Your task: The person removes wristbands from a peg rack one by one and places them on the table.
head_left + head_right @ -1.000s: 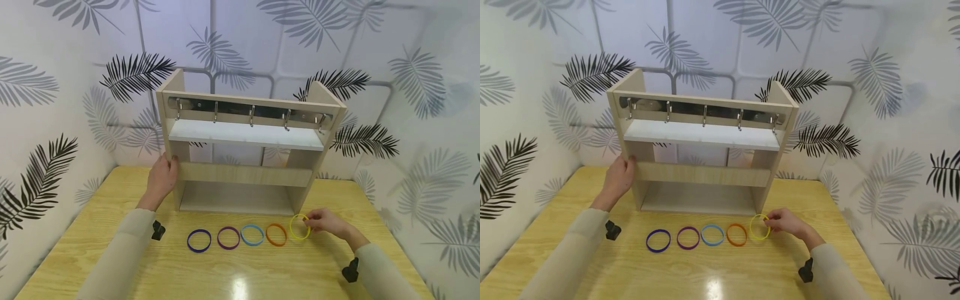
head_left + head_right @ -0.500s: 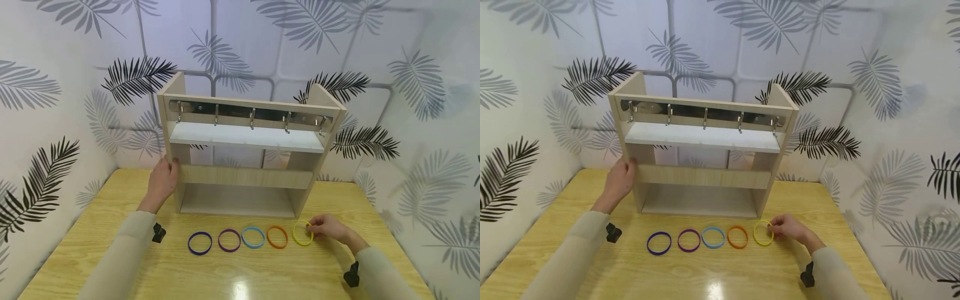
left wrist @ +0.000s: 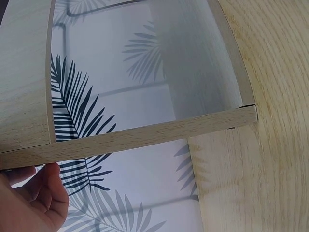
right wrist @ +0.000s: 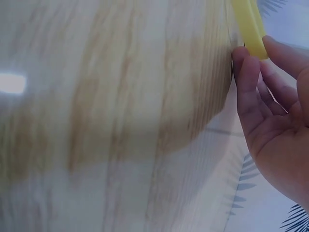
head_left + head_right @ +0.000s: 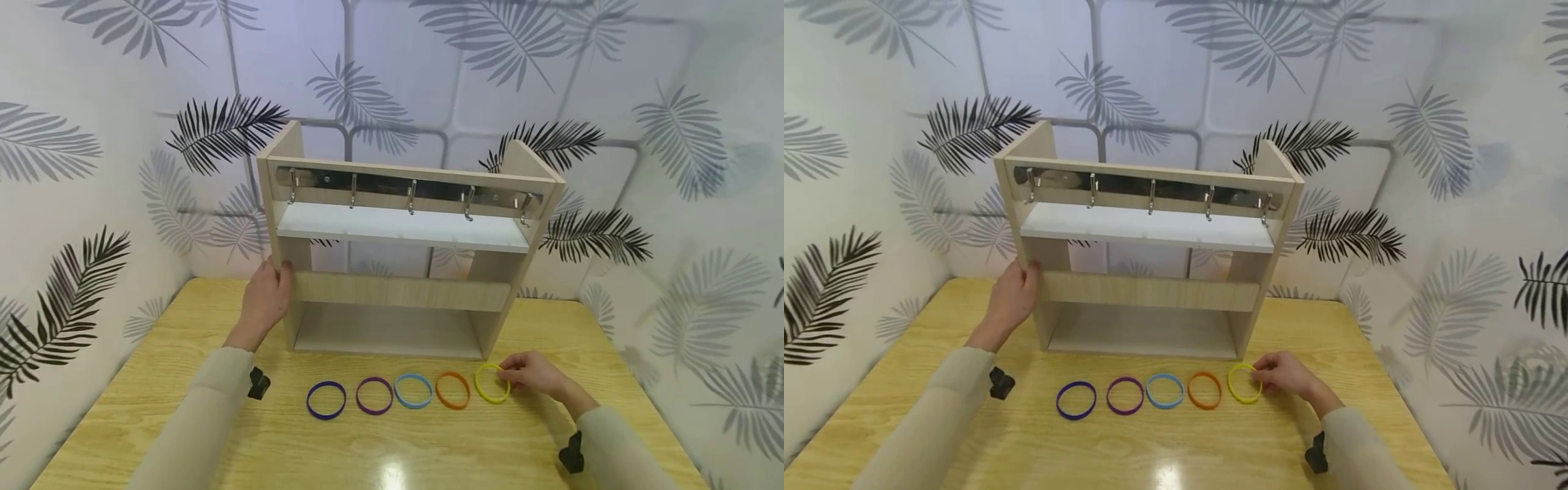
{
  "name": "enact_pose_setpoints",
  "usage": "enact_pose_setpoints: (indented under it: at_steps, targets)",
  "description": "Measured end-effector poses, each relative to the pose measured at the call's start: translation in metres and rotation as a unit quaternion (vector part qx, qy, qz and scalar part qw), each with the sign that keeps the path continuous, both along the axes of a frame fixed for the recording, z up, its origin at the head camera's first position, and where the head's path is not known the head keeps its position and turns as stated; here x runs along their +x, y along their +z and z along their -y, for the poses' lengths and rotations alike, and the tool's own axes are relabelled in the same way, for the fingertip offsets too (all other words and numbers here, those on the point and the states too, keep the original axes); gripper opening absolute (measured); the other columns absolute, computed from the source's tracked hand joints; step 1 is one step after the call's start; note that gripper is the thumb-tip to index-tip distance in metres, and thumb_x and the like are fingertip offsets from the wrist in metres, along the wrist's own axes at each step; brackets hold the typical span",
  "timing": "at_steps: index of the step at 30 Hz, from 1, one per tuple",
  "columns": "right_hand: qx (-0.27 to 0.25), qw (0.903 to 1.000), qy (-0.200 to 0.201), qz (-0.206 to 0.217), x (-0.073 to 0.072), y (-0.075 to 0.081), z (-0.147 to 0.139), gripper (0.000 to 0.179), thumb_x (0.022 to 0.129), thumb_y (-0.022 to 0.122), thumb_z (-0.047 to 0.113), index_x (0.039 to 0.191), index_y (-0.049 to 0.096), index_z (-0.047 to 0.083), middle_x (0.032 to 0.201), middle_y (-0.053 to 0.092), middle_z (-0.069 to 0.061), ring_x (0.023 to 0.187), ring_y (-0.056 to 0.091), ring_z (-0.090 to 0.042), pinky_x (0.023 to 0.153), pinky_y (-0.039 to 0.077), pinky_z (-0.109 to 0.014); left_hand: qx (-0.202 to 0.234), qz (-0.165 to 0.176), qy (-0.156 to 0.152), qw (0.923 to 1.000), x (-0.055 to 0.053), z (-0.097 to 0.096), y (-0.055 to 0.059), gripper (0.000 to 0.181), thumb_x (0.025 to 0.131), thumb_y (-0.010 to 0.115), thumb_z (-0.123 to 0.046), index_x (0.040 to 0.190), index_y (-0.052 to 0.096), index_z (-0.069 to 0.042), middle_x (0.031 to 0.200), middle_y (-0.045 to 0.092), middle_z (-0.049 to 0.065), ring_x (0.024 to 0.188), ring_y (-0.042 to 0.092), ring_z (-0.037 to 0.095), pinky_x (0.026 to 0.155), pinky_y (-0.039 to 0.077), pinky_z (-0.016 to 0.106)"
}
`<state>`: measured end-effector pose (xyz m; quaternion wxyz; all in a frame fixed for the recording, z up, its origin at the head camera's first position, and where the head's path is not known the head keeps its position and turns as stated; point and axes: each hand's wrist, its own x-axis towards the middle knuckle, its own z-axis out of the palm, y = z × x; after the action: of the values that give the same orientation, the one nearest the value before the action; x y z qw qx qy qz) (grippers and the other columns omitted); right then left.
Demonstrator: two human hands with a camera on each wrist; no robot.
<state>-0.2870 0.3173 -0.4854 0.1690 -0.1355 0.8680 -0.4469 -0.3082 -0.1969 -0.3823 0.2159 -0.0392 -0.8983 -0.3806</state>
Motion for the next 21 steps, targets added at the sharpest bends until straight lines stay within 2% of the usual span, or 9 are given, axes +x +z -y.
enact_pose_setpoints:
  at_steps: [7, 9, 16, 21]
  targets:
    - [0.019, 0.9993, -0.003, -0.033, 0.001, 0.000, 0.006, 0.026, 0.089, 0.065, 0.015, 0.102, 0.065, -0.008, 0.081, 0.065, -0.008, 0.068, 0.060, -0.017, 0.058, 0.051, -0.030, -0.001, -0.004, 0.004, 1.0000, 0.000, 0.004, 0.001, 0.055, 0.101, 0.024, -0.037, 0.122, 0.046, 0.009, 0.102, 0.055, 0.026, 0.086, 0.058, 0.041, 0.069, 0.048, 0.052]
    - [0.018, 0.9991, -0.001, -0.038, 0.004, 0.004, 0.008, 0.025, 0.090, 0.064, 0.013, 0.102, 0.064, -0.009, 0.080, 0.065, -0.009, 0.067, 0.059, -0.019, 0.057, 0.050, -0.031, 0.000, -0.003, 0.004, 1.0000, -0.001, 0.005, 0.000, 0.056, 0.101, 0.023, -0.037, 0.123, 0.046, 0.009, 0.103, 0.055, 0.026, 0.088, 0.058, 0.041, 0.071, 0.048, 0.053]
    - [0.021, 0.9988, -0.003, -0.044, 0.000, -0.005, 0.003, 0.025, 0.090, 0.064, 0.014, 0.102, 0.064, -0.008, 0.082, 0.065, -0.008, 0.067, 0.060, -0.018, 0.057, 0.051, -0.029, 0.000, -0.004, 0.005, 1.0000, -0.002, 0.009, -0.003, 0.057, 0.101, 0.023, -0.037, 0.124, 0.045, 0.010, 0.106, 0.055, 0.027, 0.090, 0.058, 0.042, 0.073, 0.047, 0.053]
    - [0.020, 0.9986, 0.005, -0.049, 0.003, 0.000, 0.004, 0.027, 0.092, 0.062, 0.015, 0.103, 0.063, -0.009, 0.082, 0.065, -0.011, 0.069, 0.061, -0.020, 0.059, 0.051, -0.030, 0.000, -0.008, 0.009, 0.9999, -0.002, 0.011, -0.003, 0.058, 0.101, 0.023, -0.038, 0.125, 0.045, 0.010, 0.108, 0.055, 0.028, 0.092, 0.057, 0.042, 0.075, 0.046, 0.054]
